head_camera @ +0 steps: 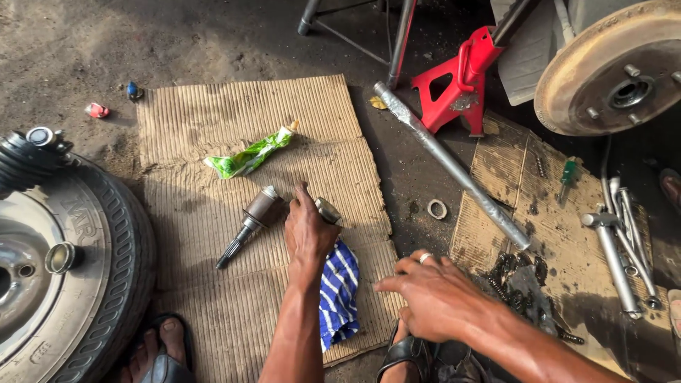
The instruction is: Apply grease to a CV joint inner housing and its internal components.
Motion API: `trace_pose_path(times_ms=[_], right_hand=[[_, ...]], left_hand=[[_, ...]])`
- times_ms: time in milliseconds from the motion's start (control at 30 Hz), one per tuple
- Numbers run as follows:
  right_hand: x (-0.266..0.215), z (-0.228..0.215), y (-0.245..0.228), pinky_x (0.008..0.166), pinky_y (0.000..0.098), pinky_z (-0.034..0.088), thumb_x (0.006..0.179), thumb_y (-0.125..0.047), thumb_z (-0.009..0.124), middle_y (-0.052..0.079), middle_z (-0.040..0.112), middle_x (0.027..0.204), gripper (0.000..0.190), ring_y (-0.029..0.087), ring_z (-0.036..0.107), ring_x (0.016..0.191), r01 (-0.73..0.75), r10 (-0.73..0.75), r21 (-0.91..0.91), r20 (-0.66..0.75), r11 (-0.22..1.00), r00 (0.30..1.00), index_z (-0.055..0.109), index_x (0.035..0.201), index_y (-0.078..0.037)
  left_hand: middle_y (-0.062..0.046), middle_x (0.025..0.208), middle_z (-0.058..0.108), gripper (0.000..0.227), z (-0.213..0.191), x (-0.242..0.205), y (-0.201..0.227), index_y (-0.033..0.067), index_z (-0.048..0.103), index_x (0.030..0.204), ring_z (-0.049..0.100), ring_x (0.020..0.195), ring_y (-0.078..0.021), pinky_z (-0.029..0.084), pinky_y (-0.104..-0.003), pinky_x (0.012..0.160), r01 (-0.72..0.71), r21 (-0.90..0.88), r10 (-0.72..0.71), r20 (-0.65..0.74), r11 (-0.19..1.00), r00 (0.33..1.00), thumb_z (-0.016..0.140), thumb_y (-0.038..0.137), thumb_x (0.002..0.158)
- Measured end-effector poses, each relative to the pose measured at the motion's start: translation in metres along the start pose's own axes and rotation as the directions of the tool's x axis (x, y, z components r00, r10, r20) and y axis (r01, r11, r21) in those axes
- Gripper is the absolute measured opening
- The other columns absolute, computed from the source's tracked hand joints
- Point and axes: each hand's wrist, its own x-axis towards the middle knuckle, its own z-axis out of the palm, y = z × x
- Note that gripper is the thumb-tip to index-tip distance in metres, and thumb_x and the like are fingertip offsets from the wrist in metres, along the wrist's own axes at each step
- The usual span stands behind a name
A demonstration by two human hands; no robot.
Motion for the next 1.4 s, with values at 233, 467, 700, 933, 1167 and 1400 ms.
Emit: trace_pose_path(times_ms=[233,467,700,933,1167,1400], right_hand=[[0.009,0.011,0.013,0.109,0.0474,0.044,0.087,-0.019,0.069,0.004,0.059,0.135,0.057,0.028,0.055,0.125,0.047,-0.047,0.072,0.001,0.996,0.999,0.056,0.141,-0.031],[0.017,0.025,0.009,0.105,0.0473,0.048,0.088,-0.018,0.068,0.007,0.061,0.133,0.060,0.031,0.059,0.121,0.081,-0.081,0.080,0.004,0.994,0.997,0.054,0.144,-0.030],[0.050,0.078,-0.049,0.106,0.0499,0.047,0.085,-0.027,0.080,0.020,0.052,0.141,0.099,0.038,0.056,0.124,0.009,0.009,0.323,-0.053,0.947,0.999,0.016,0.160,-0.022],[0.076,0.106,-0.055,0.073,0.0434,0.067,0.087,-0.009,0.069,0.011,0.076,0.110,0.080,0.029,0.078,0.089,0.028,0.207,0.765,-0.209,0.643,0.956,0.026,0.152,-0.029],[0.021,0.001,-0.028,0.093,0.0451,0.061,0.084,-0.001,0.069,0.009,0.076,0.119,0.085,0.025,0.077,0.105,0.264,0.240,0.849,-0.404,0.458,0.883,0.032,0.154,-0.029],[0.036,0.028,-0.041,0.112,0.0634,0.029,0.064,-0.002,0.083,0.018,-0.001,0.166,0.108,0.045,0.019,0.146,0.025,0.056,0.133,-0.571,0.991,0.819,0.032,0.158,-0.020]], left_hand=[[-0.029,0.113,0.067,0.086,0.014,-0.005,-0.002,-0.0012,0.032,0.153,0.067,0.101,-0.0456,0.054,-0.051,0.088,-0.043,-0.006,0.043,0.004,0.999,0.999,0.072,0.001,0.077],[-0.028,0.123,0.065,0.086,0.003,-0.006,-0.008,0.0013,0.038,0.150,0.064,0.111,-0.0467,0.052,-0.050,0.095,-0.017,-0.044,0.018,0.031,0.999,0.999,0.073,-0.002,0.071],[-0.023,0.121,0.070,0.055,-0.032,-0.023,-0.014,-0.0013,0.063,0.125,0.068,0.113,-0.0358,0.052,-0.047,0.100,0.052,-0.431,-0.128,-0.150,0.901,0.980,0.083,0.014,0.076],[-0.019,0.109,0.078,0.058,-0.067,-0.047,-0.040,0.0026,0.069,0.122,0.075,0.101,-0.0290,0.057,-0.045,0.089,0.417,-0.571,-0.378,0.193,0.707,0.906,0.075,0.044,0.082],[-0.015,0.125,0.072,0.094,-0.025,-0.066,-0.011,0.0053,0.060,0.136,0.072,0.109,-0.0238,0.057,-0.043,0.093,0.578,-0.785,-0.046,0.584,0.223,0.811,0.052,0.078,0.077],[-0.011,0.102,0.070,0.058,-0.024,-0.065,0.039,0.0071,0.061,0.125,0.071,0.090,-0.0243,0.059,-0.044,0.086,0.520,-0.840,-0.016,0.529,-0.152,0.849,0.055,0.055,0.092]])
